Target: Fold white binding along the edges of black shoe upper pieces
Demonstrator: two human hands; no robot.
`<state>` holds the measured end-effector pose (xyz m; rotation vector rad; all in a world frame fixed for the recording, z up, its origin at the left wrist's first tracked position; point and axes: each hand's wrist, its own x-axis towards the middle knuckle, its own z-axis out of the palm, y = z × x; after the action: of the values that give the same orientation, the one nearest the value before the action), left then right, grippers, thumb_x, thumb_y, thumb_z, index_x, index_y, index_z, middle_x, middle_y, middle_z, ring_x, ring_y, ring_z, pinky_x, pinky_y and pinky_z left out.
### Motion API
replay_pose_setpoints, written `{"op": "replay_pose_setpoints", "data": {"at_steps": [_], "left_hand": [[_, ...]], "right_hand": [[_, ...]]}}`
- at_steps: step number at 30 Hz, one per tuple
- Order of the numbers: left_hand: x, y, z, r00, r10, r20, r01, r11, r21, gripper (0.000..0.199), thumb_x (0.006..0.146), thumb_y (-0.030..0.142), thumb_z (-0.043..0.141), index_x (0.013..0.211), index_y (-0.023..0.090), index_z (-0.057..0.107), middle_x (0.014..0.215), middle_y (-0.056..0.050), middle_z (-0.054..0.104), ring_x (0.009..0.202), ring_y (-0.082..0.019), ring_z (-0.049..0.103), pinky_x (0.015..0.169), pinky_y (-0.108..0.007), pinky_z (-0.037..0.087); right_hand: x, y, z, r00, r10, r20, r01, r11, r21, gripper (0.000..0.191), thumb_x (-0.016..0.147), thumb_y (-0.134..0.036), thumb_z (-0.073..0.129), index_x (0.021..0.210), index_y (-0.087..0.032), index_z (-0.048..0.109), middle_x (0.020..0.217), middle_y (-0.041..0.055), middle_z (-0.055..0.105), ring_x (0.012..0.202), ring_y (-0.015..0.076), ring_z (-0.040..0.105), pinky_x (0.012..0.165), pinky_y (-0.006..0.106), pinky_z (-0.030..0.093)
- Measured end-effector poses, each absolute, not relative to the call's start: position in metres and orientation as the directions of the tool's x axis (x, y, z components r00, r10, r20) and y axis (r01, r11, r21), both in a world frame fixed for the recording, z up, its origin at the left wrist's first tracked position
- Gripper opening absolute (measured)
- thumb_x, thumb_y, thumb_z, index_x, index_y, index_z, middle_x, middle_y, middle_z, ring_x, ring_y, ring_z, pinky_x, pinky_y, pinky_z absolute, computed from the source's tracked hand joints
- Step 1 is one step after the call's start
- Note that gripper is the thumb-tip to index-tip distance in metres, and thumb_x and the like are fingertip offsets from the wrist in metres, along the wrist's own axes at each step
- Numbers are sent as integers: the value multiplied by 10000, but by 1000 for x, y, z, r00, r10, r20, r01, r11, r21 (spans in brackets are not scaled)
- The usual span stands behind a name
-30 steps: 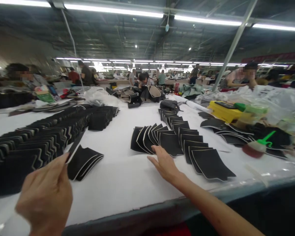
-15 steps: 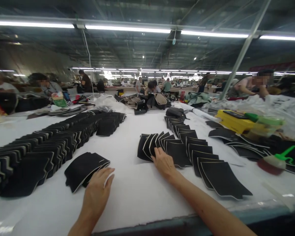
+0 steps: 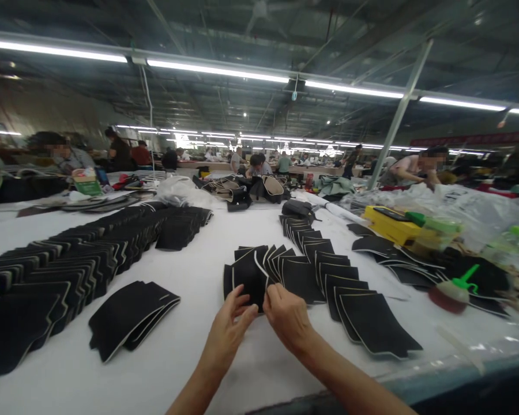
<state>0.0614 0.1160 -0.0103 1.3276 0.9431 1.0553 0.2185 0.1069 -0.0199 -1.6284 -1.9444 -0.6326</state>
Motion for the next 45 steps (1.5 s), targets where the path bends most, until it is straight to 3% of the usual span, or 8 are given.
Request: {"op": "replay_pose_setpoints", "data": {"at_steps": [2, 7, 10, 13, 16, 20, 27, 45], "left_hand": [[70, 111, -9, 305, 951, 51, -195, 10, 981, 865, 736, 518, 718, 1425, 133, 364, 1330, -209, 558, 1178, -313, 575, 972, -409, 478], [65, 92, -19, 222, 968, -114, -205, 161, 966, 542, 794, 467, 687, 1247, 185, 586, 1333, -111, 584, 1310, -286, 456, 1124, -381, 311], [47, 80, -22, 235, 963, -134, -170, 177, 969, 501, 763, 470, 712, 1153, 163, 643, 1241, -108, 639, 1236, -306, 509, 1052, -374, 389], [26, 65, -15, 368, 918, -147, -90, 192, 977, 432, 776, 485, 690, 1074, 172, 671, 1037, -59, 695, 1067, -279, 584, 901, -329, 471], [11, 43, -9, 503, 840, -203, -8, 240, 971, 361, 816, 478, 651, 1014, 177, 672, 870, -22, 665, 885, -227, 590, 776, -289, 472], [6, 13, -19, 574, 781, -246, 53, 265, 963, 301, 842, 459, 618, 902, 166, 650, 839, -20, 621, 847, -207, 551, 763, -276, 436], [2, -24, -56, 525, 798, -296, 39, 325, 945, 291, 721, 422, 729, 784, 165, 609, 720, 17, 547, 689, -151, 456, 641, -237, 379], [3, -40, -68, 366, 869, -334, 38, 345, 938, 303, 664, 385, 748, 731, 177, 538, 664, 40, 495, 642, -131, 403, 592, -224, 334]], "right_hand": [[202, 83, -25, -213, 691, 691, 964, 264, 32, 258, 960, -154, 395, 751, -188, 543, 665, 27, 577, 584, 174, 551, 550, 301, 348], [169, 46, -27, -299, 640, 708, 900, 436, -15, 244, 959, -144, 400, 766, -192, 540, 672, 15, 580, 589, 181, 520, 577, 322, 358], [177, 32, -12, -310, 688, 656, 809, 554, -199, 85, 924, -151, 502, 901, -188, 575, 850, 32, 629, 742, 198, 553, 679, 328, 400], [195, 18, 8, -180, 782, 597, 752, 501, -429, 210, 866, -100, 584, 1047, -206, 574, 1002, 53, 609, 883, 221, 540, 774, 350, 409], [206, 4, 17, -183, 872, 455, 728, 431, -533, 265, 822, -74, 648, 1035, -220, 591, 1016, 49, 596, 922, 228, 524, 801, 365, 397], [201, -16, 6, -309, 911, 274, 715, 413, -564, 226, 811, -81, 685, 968, -222, 602, 958, 21, 605, 907, 219, 522, 807, 372, 368], [183, -46, -24, -355, 925, 140, 681, 358, -639, 159, 849, -102, 661, 933, -217, 590, 944, 10, 602, 908, 199, 524, 858, 370, 345], [180, -50, -27, -357, 904, 235, 652, 421, -630, 182, 824, -88, 690, 900, -195, 564, 907, -2, 620, 857, 178, 536, 803, 341, 316]]}}
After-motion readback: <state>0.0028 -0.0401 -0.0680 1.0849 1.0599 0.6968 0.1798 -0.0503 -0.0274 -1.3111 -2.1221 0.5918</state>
